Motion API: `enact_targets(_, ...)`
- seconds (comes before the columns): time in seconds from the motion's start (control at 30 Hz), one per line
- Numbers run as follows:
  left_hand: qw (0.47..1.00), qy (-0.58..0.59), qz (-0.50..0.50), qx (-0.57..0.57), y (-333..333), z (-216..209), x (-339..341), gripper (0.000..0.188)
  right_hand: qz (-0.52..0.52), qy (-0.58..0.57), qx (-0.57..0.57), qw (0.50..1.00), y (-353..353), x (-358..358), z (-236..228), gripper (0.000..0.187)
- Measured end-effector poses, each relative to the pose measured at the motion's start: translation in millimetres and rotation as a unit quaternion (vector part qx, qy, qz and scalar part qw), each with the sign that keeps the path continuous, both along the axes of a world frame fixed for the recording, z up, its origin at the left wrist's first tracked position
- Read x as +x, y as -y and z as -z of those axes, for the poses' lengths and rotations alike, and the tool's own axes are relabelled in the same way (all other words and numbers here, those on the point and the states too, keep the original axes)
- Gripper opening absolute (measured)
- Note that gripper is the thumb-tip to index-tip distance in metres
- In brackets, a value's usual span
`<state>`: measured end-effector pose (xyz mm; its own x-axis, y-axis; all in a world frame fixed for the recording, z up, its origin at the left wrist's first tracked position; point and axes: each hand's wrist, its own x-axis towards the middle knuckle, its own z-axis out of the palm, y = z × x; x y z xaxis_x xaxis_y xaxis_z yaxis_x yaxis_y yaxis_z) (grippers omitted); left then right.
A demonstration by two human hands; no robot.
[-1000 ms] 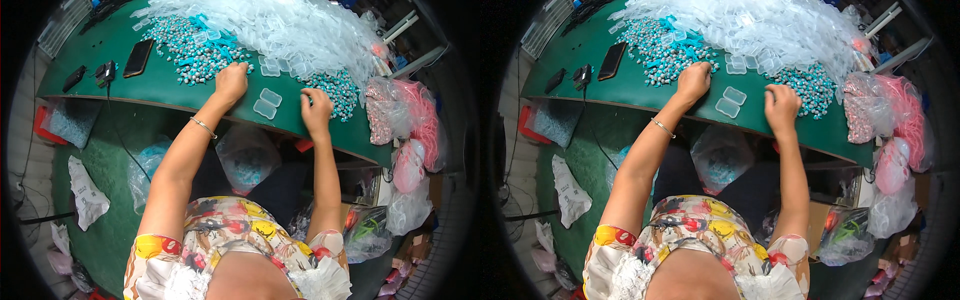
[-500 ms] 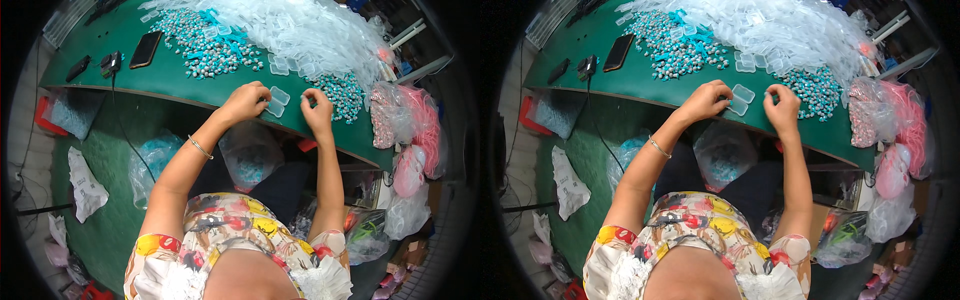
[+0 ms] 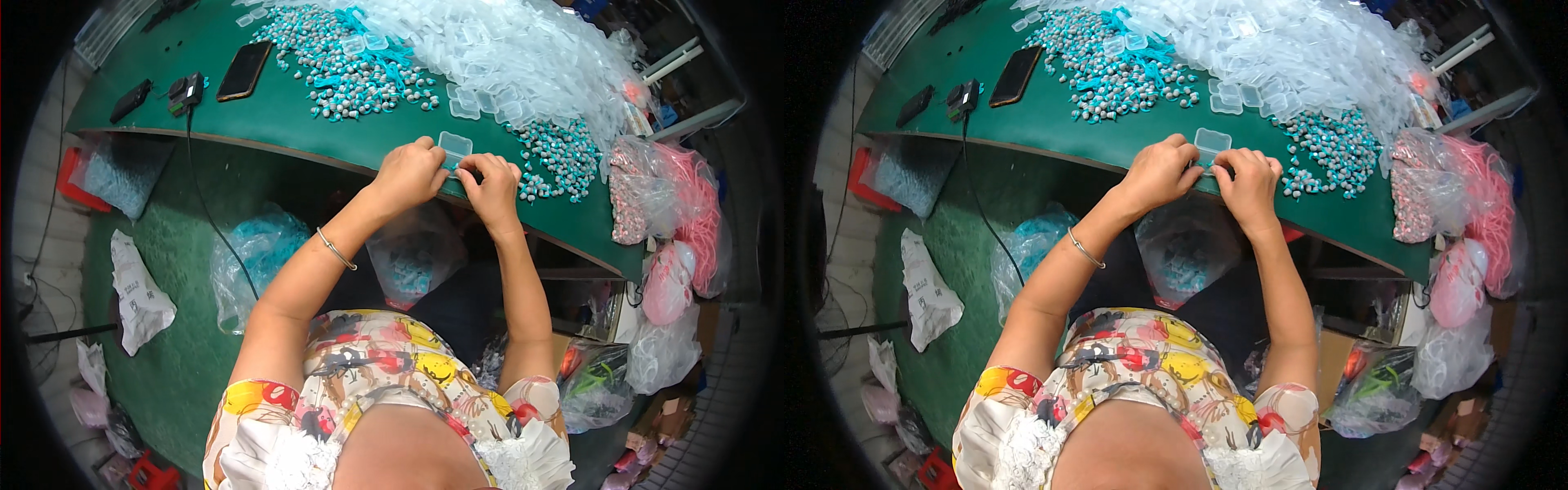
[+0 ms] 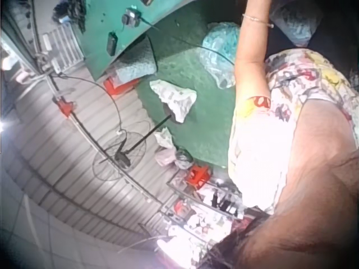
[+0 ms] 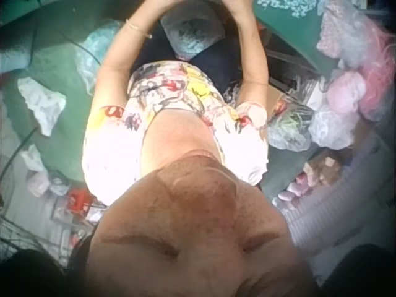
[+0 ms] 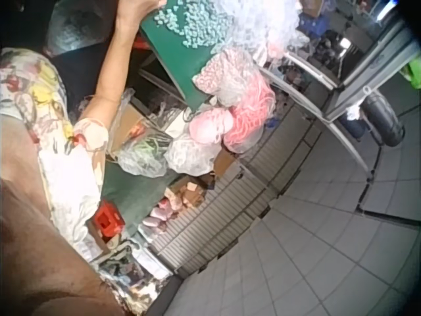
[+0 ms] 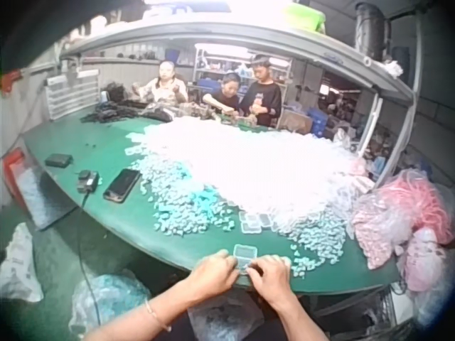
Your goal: The person repeatedly picks small teal and white candies from a large pile on a green table and places them into small clear plastic containers. They then close the containers and set them aside. The process is repetitive and involves handling the candies and containers by hand.
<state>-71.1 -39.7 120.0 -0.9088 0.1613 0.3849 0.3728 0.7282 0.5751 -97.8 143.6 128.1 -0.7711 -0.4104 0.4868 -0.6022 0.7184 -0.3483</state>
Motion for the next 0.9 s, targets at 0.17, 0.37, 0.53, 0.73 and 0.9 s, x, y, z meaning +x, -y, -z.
enact_targets(0.17,1.000,-0.006,0.018,-0.006,5.0,1.1,5.0,0.025,-0.062,0.021,0.056,0.996,-2.2,-6.0,-14.7,0.008)
enact_targets(0.37,1.000,-0.010,0.022,0.010,8.7,-7.5,5.5,0.041,-0.091,0.097,-0.037,0.990,-1.4,-33.8,-29.7,0.009)
enact_targets(0.53,0.996,-0.052,0.057,-0.049,18.5,-0.5,-7.5,0.044,-0.100,0.085,-0.098,0.986,47.7,-86.9,-26.9,0.012)
enact_targets(0.73,0.993,-0.102,0.058,-0.021,21.9,10.2,-9.0,0.040,0.009,0.076,0.033,0.996,126.3,-128.3,-6.2,0.024)
enact_targets(0.9,0.995,-0.082,0.048,-0.034,22.3,14.5,-10.1,0.041,0.069,0.130,0.081,0.986,152.1,-139.5,-8.6,0.029)
